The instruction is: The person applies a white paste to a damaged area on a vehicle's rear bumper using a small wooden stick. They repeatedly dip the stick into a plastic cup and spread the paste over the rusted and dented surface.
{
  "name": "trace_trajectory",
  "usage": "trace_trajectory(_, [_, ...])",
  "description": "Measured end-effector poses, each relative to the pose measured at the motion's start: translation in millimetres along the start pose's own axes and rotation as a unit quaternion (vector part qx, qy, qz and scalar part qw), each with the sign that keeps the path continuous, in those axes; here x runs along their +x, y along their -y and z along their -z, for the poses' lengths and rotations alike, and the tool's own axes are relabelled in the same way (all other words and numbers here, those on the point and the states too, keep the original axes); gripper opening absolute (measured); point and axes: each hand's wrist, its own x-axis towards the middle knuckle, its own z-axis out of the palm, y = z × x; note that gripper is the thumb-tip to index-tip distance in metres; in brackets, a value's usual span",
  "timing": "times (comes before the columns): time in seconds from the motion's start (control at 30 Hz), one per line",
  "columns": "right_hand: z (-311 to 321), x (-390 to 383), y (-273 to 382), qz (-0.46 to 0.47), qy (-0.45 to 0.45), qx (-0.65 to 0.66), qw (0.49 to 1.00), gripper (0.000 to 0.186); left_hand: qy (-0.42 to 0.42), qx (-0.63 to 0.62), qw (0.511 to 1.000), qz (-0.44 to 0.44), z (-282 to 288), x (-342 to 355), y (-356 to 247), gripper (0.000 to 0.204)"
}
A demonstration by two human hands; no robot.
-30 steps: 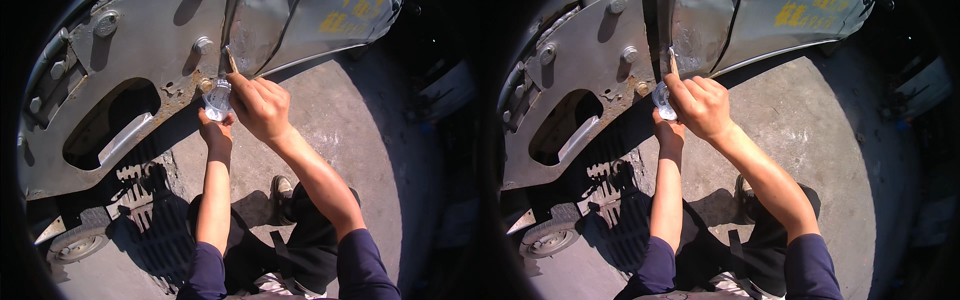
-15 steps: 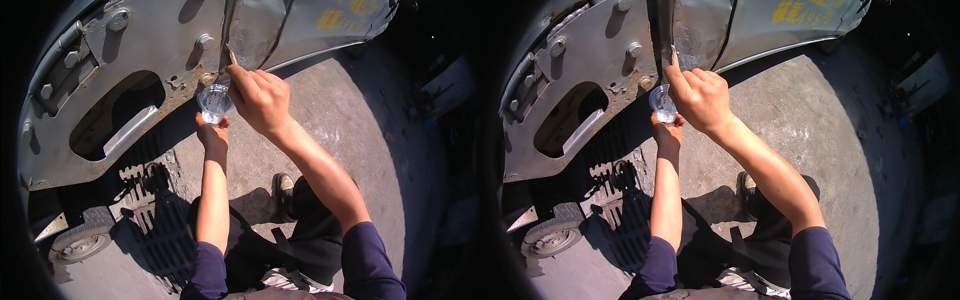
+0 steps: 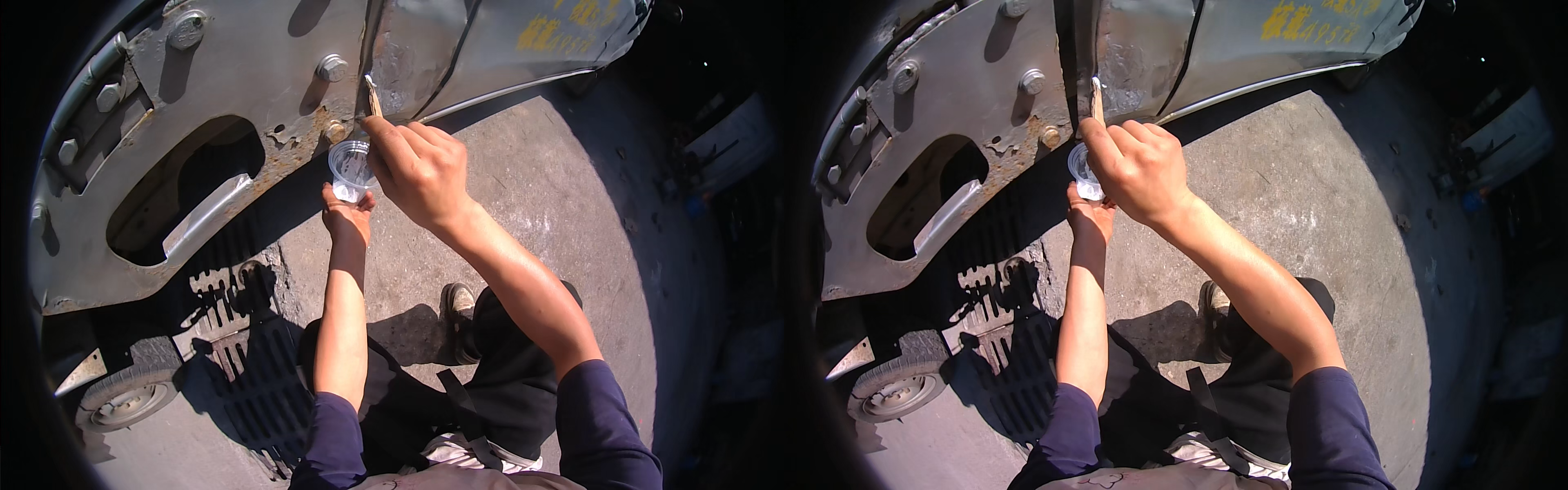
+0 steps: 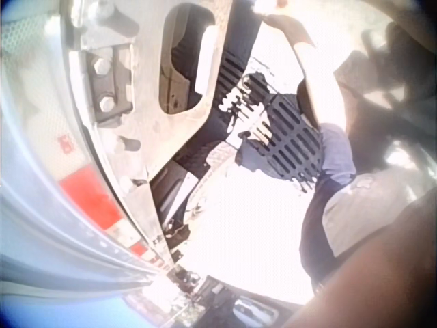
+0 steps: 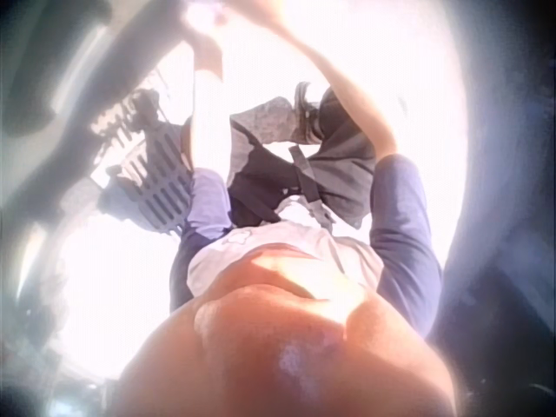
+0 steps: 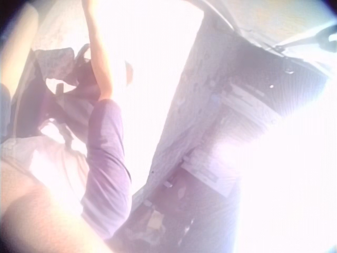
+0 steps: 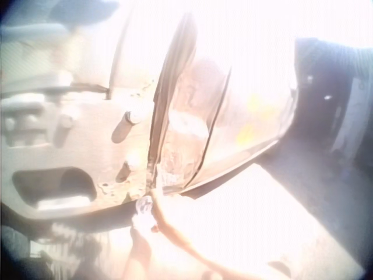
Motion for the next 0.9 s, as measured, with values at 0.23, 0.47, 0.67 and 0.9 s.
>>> trace_trajectory(0.23, [-9, 4, -1, -0.007, -0.028, 0.011, 1.0, 0.034, -0.022, -0.005, 1.0, 0.001, -1, 4, 0, 0.062])
trace_trajectory(0.47, [-5, 15, -5, -0.015, -0.077, 0.0, 0.997, 0.031, 0.006, 0.035, 0.999, 0.027, 8, 8, 1, 0.061])
trace_trajectory(0.67, [7, 26, -8, -0.015, -0.087, -0.007, 0.996, 0.028, 0.016, 0.026, 0.998, 0.046, 9, 10, 2, 0.06])
trace_trajectory(0.9, [-4, 7, -3, -0.028, -0.045, 0.019, 0.998, 0.031, 0.009, 0.002, 0.999, 0.041, 6, 6, 4, 0.06])
